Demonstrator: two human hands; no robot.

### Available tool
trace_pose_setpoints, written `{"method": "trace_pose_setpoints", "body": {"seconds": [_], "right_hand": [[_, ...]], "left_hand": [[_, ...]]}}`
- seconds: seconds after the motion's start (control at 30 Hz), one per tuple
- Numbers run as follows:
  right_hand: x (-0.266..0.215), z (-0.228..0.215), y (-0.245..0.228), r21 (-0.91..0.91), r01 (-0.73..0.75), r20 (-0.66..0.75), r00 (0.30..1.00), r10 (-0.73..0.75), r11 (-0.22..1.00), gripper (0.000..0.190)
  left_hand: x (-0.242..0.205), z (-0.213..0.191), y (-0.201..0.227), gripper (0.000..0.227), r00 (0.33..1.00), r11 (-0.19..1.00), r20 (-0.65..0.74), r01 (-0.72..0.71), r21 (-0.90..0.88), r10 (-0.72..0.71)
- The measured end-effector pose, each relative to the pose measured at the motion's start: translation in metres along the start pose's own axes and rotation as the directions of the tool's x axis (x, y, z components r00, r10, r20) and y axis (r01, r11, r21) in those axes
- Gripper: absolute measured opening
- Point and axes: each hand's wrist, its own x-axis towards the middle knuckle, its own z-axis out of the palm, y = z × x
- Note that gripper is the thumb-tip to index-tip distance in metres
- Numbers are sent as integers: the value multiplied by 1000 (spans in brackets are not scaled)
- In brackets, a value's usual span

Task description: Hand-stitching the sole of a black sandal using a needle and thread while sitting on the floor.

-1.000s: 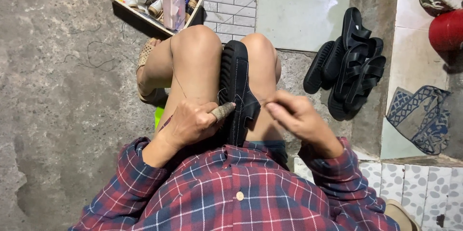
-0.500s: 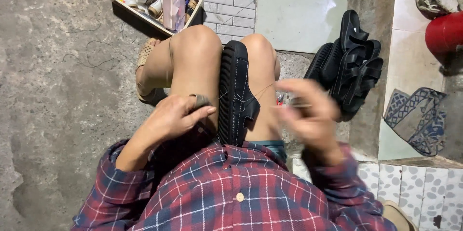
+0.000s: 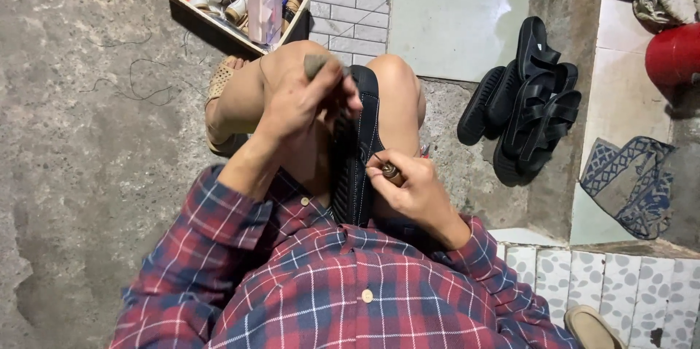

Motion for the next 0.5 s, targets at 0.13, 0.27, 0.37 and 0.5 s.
{"method": "trace_pose_setpoints", "body": {"seconds": [0.13, 0.27, 0.37, 0.5], "right_hand": [[8, -2, -1, 276, -296, 141, 953, 267, 914, 5], [20, -6, -2, 279, -413, 189, 909, 372, 867, 6], [21, 1, 2, 283, -377, 178, 924, 338, 882, 10], [24, 3, -1, 278, -406, 186, 912, 366, 871, 12]], "left_hand": [[46, 18, 22, 36, 981, 977, -120, -133, 167, 154], [88, 17, 11, 39, 990, 994, -93, -109, -17, 107], [105, 7, 1, 36, 980, 998, -189, -54, 20, 57], [117, -5, -9, 35, 951, 999, -310, 29, 17, -23]]}}
